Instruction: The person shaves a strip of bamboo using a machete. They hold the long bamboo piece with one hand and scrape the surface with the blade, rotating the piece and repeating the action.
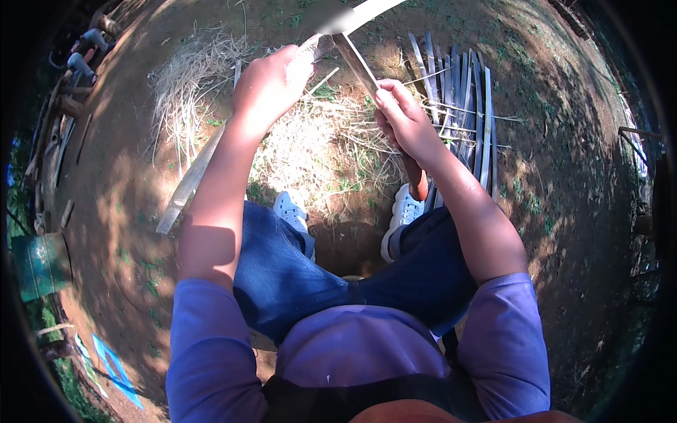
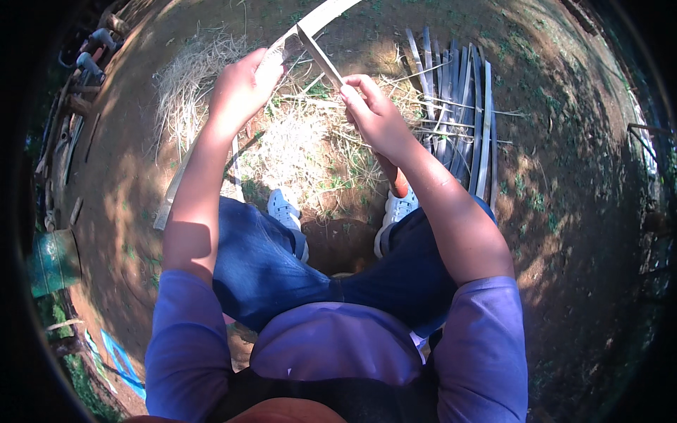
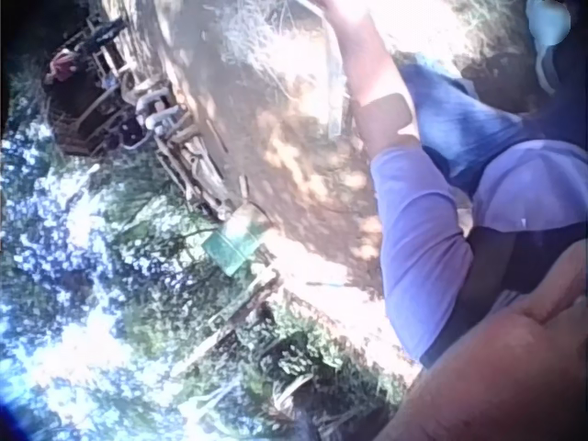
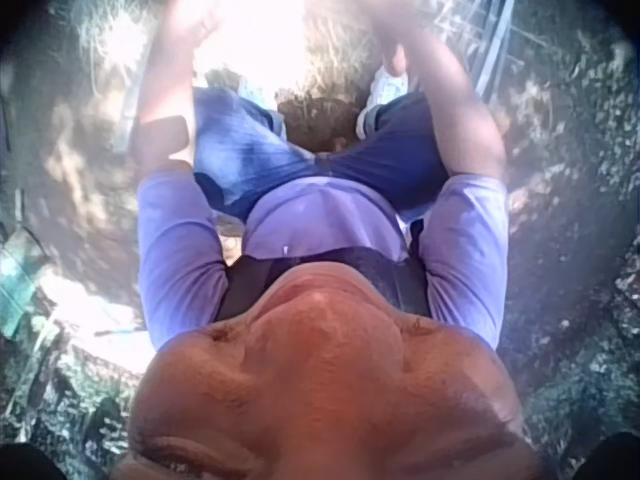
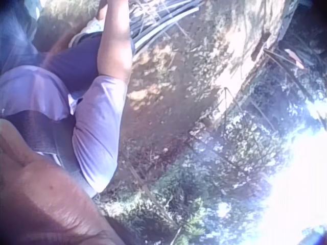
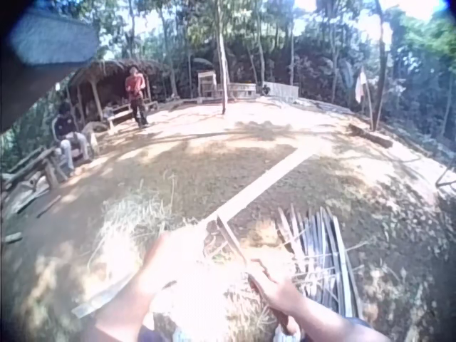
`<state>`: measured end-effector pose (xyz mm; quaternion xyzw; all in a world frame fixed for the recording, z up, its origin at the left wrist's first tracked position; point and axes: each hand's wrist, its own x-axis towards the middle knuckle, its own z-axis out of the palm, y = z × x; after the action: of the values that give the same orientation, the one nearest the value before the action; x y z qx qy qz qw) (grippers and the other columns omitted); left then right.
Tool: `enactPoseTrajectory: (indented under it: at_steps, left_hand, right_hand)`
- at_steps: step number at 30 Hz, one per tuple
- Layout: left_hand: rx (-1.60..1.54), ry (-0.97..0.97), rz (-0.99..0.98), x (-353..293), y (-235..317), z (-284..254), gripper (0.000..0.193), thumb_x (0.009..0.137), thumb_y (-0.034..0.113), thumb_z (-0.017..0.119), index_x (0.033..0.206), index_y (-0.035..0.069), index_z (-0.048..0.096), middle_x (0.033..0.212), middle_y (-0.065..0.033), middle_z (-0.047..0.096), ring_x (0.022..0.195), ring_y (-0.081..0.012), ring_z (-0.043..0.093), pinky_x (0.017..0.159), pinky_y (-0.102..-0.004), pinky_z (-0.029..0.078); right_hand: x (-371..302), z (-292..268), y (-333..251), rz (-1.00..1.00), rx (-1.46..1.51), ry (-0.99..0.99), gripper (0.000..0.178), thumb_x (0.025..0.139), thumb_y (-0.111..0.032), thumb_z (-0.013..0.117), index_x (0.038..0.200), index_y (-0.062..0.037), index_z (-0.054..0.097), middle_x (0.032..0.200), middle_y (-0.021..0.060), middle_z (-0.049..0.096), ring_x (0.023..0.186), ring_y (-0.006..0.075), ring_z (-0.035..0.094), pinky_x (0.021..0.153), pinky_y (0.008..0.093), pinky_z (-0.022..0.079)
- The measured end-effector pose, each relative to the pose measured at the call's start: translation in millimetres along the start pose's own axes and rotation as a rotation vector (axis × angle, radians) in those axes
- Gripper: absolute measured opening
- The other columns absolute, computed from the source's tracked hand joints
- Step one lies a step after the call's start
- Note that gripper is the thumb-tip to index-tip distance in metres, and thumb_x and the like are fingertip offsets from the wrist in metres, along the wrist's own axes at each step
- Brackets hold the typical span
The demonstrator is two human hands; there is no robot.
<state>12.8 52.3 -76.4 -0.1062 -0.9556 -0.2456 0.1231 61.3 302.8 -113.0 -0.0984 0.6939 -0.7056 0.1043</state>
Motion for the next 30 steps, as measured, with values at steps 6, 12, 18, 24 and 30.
enactPoseTrajectory:
  at_steps: [6, 12, 18, 24, 30]
  left_hand:
    - [0.014, -0.071, -0.006, 2, 3, 5, 0.034, 0.093, 0.044, 0.065, 0.109, 0.014, 0.067, 0.071, -0.0101, 0.067, 0.063, -0.0231, 0.065, 0.061, -0.037, 0.048]
    - [-0.041, -0.082, -0.023, -1, 1, 8, 0.032, 0.094, 0.039, 0.064, 0.106, 0.009, 0.066, 0.069, -0.0089, 0.063, 0.061, -0.0178, 0.061, 0.06, -0.0338, 0.047]
    - [-0.016, -0.087, 0.071, 4, -1, 12, 0.033, 0.091, 0.037, 0.068, 0.102, 0.006, 0.067, 0.07, -0.008, 0.061, 0.062, -0.0152, 0.057, 0.06, -0.0327, 0.045]
    - [0.007, -0.121, 0.053, 1, -3, 13, 0.032, 0.093, 0.038, 0.065, 0.104, 0.008, 0.069, 0.067, -0.0066, 0.062, 0.058, -0.015, 0.055, 0.056, -0.0331, 0.043]
    - [-0.024, -0.07, 0.07, 2, -8, 17, 0.032, 0.094, 0.038, 0.063, 0.104, 0.008, 0.068, 0.066, -0.0097, 0.062, 0.056, -0.0198, 0.057, 0.056, -0.0354, 0.043]
  right_hand:
    - [11, -12, -13, 0.042, 0.045, 0.442, 0.029, 0.106, -0.03, 0.049, 0.13, -0.0138, 0.046, 0.078, -0.0039, 0.047, 0.058, 0.002, 0.041, 0.05, 0.0186, 0.035]
    - [-1, 1, 9, -0.187, -0.104, 0.022, 0.031, 0.104, -0.02, 0.054, 0.131, -0.0081, 0.047, 0.072, -0.0042, 0.046, 0.065, 0.0031, 0.04, 0.06, 0.0222, 0.033]
    - [16, -20, 21, -0.168, -0.521, 0.159, 0.039, 0.104, -0.035, 0.051, 0.132, -0.0083, 0.045, 0.081, 0.0064, 0.06, 0.076, 0.0168, 0.059, 0.07, 0.0341, 0.046]
    - [38, -56, 4, 0.022, -0.342, 0.424, 0.043, 0.106, -0.04, 0.041, 0.136, -0.0077, 0.037, 0.078, 0.0043, 0.051, 0.057, 0.0117, 0.053, 0.053, 0.0291, 0.048]
    - [8, -21, 26, -0.008, -0.335, 0.117, 0.034, 0.106, -0.031, 0.047, 0.129, -0.0051, 0.045, 0.083, 0.0052, 0.055, 0.069, 0.0138, 0.056, 0.059, 0.0318, 0.048]
